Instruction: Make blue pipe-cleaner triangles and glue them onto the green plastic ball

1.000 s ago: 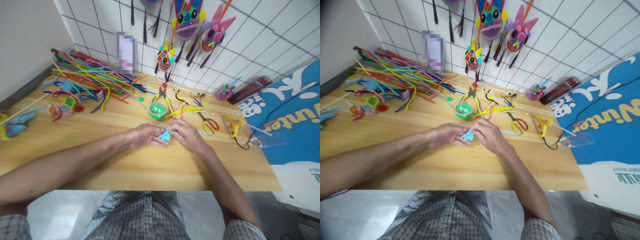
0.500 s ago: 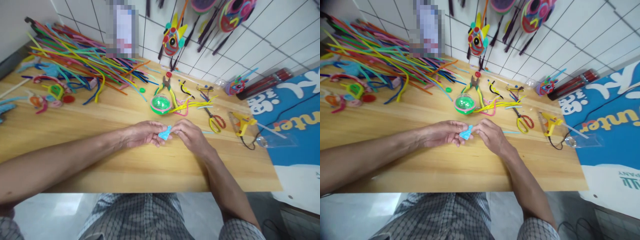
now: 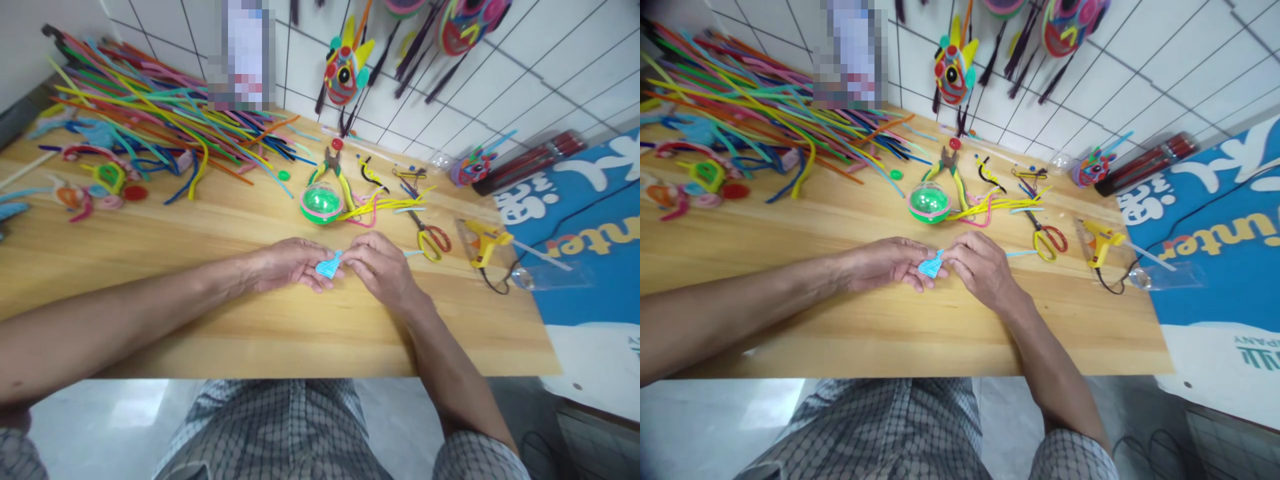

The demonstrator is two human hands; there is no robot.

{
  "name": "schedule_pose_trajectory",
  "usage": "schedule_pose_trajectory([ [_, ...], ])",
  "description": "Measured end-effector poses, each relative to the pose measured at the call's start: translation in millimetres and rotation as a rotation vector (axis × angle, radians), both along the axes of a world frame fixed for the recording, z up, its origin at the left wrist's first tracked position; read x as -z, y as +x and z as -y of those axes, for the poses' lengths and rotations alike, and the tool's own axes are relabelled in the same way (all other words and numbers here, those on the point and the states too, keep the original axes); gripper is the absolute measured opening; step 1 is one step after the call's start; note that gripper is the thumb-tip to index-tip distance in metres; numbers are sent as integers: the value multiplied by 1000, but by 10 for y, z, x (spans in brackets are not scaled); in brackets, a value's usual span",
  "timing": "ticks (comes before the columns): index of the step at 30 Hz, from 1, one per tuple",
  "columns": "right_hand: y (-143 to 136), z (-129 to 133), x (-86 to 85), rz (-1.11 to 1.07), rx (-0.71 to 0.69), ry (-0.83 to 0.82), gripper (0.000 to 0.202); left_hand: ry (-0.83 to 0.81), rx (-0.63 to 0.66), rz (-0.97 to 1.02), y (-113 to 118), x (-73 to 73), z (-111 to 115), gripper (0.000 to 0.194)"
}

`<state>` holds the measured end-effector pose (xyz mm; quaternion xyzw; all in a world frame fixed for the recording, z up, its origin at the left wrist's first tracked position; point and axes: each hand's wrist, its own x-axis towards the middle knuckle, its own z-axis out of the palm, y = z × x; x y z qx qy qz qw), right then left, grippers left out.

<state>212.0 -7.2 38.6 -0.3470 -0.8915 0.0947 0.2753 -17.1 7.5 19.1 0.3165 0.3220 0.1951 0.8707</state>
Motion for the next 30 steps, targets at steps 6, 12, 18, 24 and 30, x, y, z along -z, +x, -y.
schedule_pose_trajectory([
  [6,-30,-10,45,23,-16,44,20,51,21,-26,13,16,14,23],
  [12,-36,6,76,55,-25,32,20,93,61,-42,10,57,13,19],
  [18,-55,41,82,57,-39,44,21,118,88,-10,-9,106,13,23],
  [24,-79,63,62,48,-26,3,17,177,141,16,-33,98,7,23],
  [30,-88,69,71,66,-41,7,17,231,174,0,-52,108,17,23],
])
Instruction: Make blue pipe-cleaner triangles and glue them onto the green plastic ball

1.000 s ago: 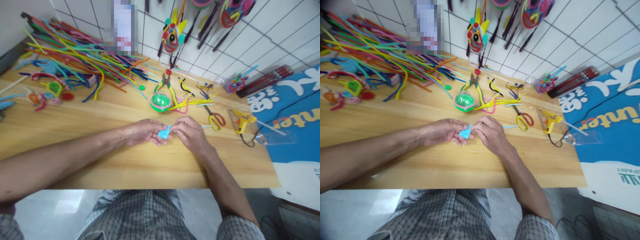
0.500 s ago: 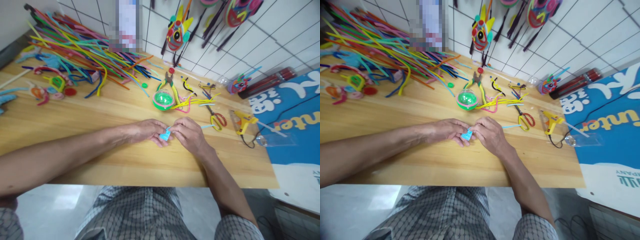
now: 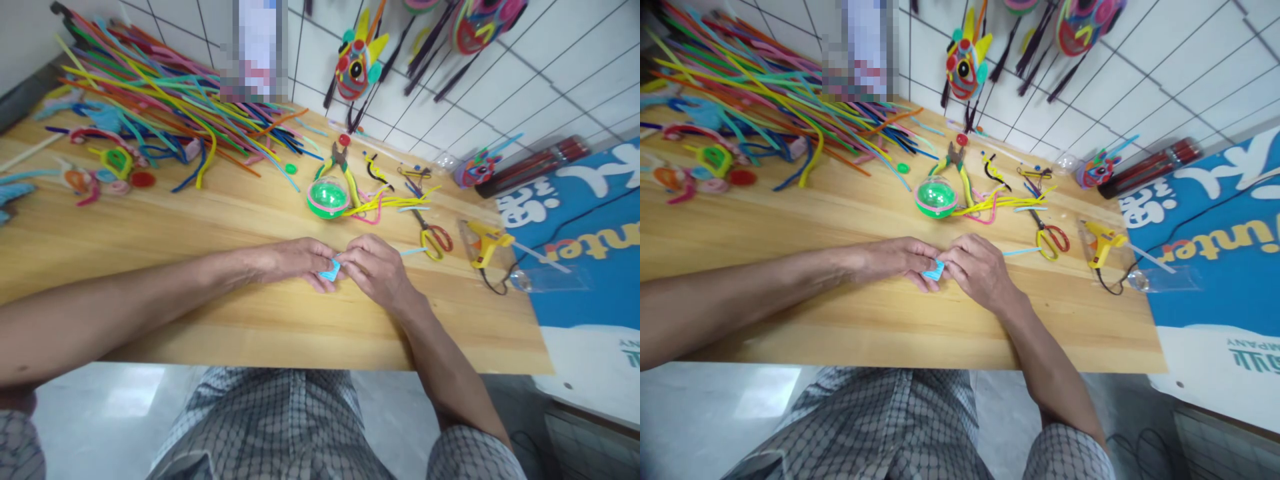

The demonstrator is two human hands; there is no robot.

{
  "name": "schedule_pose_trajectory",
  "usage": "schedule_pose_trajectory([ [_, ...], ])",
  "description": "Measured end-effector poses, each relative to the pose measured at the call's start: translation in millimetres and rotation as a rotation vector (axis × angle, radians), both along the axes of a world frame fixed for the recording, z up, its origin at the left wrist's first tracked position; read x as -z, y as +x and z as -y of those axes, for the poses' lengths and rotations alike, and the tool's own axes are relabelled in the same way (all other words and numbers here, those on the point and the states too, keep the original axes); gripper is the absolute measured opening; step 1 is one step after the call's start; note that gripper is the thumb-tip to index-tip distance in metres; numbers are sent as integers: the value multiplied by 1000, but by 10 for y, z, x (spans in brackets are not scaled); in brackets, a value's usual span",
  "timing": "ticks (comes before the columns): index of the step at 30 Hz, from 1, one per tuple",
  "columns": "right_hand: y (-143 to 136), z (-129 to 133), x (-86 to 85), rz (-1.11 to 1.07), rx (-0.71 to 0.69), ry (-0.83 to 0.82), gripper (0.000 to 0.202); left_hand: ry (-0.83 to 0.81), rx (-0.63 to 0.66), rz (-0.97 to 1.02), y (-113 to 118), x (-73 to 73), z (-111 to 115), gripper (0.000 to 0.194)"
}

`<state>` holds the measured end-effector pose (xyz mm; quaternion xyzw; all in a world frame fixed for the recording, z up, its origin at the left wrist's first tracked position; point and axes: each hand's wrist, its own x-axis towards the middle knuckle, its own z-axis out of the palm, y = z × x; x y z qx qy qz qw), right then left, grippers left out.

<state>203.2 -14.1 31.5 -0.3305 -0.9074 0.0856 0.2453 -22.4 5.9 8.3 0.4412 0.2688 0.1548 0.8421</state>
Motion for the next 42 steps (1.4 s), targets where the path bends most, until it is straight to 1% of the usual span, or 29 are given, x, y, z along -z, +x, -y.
schedule_pose_trajectory([
  [2,12,-6,-2,8,6,17,14,27,-8,-18,-3,-3,13,23],
  [7,63,-27,-17,0,75,28,10,84,-5,-54,-9,-58,39,24],
  [11,69,-27,5,14,79,40,10,99,-13,-66,-2,-82,44,22],
  [18,15,-7,28,46,128,200,7,162,-65,-111,51,2,81,22],
  [23,-35,6,30,16,166,266,6,311,-88,-141,72,43,124,24],
  [28,-107,46,69,-38,221,319,12,496,-139,-203,89,29,206,25],
  [32,-169,95,104,-110,285,307,14,646,-214,-187,122,12,302,26],
  [34,-202,119,114,-137,320,304,14,739,-261,-214,135,12,343,25],
  [36,-236,137,115,-148,347,308,16,797,-305,-239,145,18,367,24],
  [38,-267,149,107,-157,361,304,17,783,-345,-221,155,30,374,24],
  [42,-295,160,82,-199,359,255,7,629,-439,-100,172,54,350,26],
])
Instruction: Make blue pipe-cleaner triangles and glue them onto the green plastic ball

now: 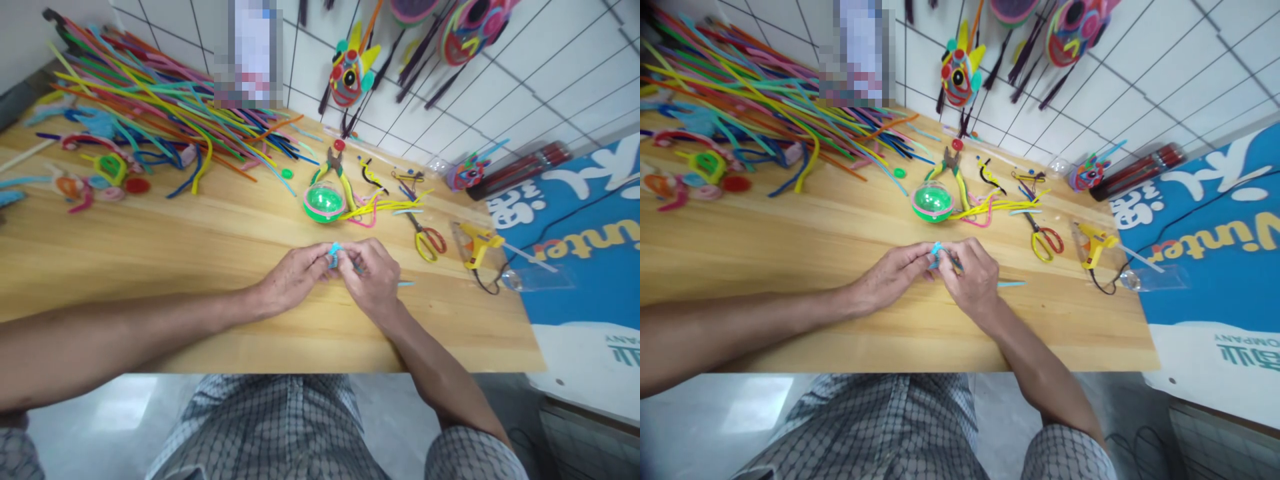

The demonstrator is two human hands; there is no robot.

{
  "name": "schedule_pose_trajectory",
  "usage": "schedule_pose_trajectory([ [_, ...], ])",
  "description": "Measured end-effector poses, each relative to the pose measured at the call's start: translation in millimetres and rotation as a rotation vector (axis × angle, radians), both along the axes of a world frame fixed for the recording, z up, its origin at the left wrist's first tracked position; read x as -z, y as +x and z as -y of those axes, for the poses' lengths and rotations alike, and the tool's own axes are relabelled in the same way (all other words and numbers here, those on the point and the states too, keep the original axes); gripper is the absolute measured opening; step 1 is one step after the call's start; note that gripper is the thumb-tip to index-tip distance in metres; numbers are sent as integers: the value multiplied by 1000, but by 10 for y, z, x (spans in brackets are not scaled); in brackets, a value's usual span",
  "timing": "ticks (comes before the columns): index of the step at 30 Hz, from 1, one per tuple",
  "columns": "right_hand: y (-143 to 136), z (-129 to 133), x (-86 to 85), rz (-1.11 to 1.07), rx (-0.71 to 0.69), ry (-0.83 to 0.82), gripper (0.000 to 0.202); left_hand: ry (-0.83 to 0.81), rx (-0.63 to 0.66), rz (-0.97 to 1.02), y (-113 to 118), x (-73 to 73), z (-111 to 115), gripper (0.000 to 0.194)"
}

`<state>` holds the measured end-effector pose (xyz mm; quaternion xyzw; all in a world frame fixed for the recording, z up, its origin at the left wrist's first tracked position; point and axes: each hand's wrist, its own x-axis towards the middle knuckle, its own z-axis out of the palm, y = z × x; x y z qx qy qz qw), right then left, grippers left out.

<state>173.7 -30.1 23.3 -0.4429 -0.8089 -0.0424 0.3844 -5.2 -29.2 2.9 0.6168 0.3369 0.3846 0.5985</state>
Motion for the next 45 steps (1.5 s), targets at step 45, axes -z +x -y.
schedule_pose_trajectory([
  [45,-14,96,48,141,-93,-42,42,-282,-89,277,39,19,-122,36],
])
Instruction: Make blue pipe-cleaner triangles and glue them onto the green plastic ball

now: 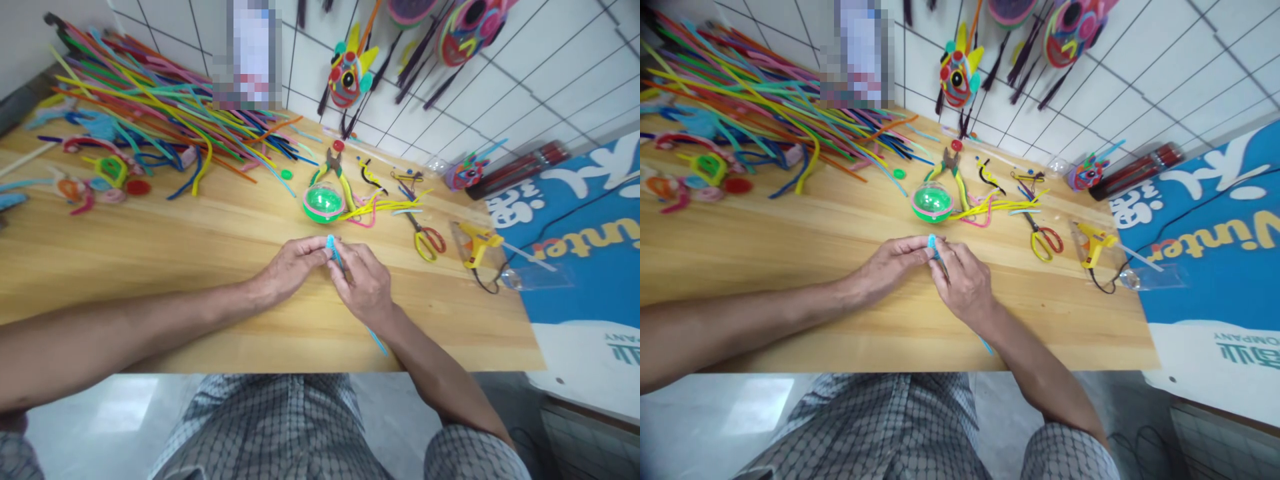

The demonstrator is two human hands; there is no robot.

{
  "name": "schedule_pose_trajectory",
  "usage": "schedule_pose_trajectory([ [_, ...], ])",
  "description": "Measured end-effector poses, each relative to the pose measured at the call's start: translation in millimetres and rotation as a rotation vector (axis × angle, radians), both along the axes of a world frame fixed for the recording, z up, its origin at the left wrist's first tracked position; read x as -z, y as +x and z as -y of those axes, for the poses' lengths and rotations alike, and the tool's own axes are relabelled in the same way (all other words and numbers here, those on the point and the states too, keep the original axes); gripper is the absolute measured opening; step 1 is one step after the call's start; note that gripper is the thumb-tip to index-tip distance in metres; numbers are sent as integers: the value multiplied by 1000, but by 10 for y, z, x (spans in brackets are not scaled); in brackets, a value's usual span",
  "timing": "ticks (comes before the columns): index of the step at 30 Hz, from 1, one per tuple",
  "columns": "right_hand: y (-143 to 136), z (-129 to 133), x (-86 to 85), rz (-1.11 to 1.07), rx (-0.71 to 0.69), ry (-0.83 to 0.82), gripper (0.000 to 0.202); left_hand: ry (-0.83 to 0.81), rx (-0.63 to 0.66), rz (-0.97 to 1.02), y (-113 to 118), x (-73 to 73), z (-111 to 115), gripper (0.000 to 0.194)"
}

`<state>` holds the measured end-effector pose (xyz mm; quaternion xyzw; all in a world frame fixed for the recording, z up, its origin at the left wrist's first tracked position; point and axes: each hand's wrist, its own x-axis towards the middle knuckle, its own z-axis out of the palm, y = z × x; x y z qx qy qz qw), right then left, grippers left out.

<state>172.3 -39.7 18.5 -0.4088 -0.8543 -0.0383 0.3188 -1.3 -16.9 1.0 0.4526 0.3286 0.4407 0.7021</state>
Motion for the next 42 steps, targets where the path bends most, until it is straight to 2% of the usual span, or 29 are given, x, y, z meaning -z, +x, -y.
schedule_pose_trajectory([
  [5,4,-3,4,22,11,10,40,-42,9,-33,-28,-12,-18,39],
  [12,30,4,-15,24,6,-17,44,115,7,-109,-39,-15,-23,35],
  [17,42,-10,-28,1,-10,-26,40,137,0,-149,-59,-23,-33,34],
  [21,54,-14,-47,-20,-55,-15,42,121,13,-123,-86,-56,-47,33],
  [26,82,-5,-60,-58,-99,-50,47,60,59,-123,-105,-84,-69,43],
  [34,114,-26,-61,-67,-107,-95,47,105,98,-95,-115,-14,-117,35],
  [42,129,-52,-75,-91,-110,-105,44,39,110,-49,-95,6,-138,36],
])
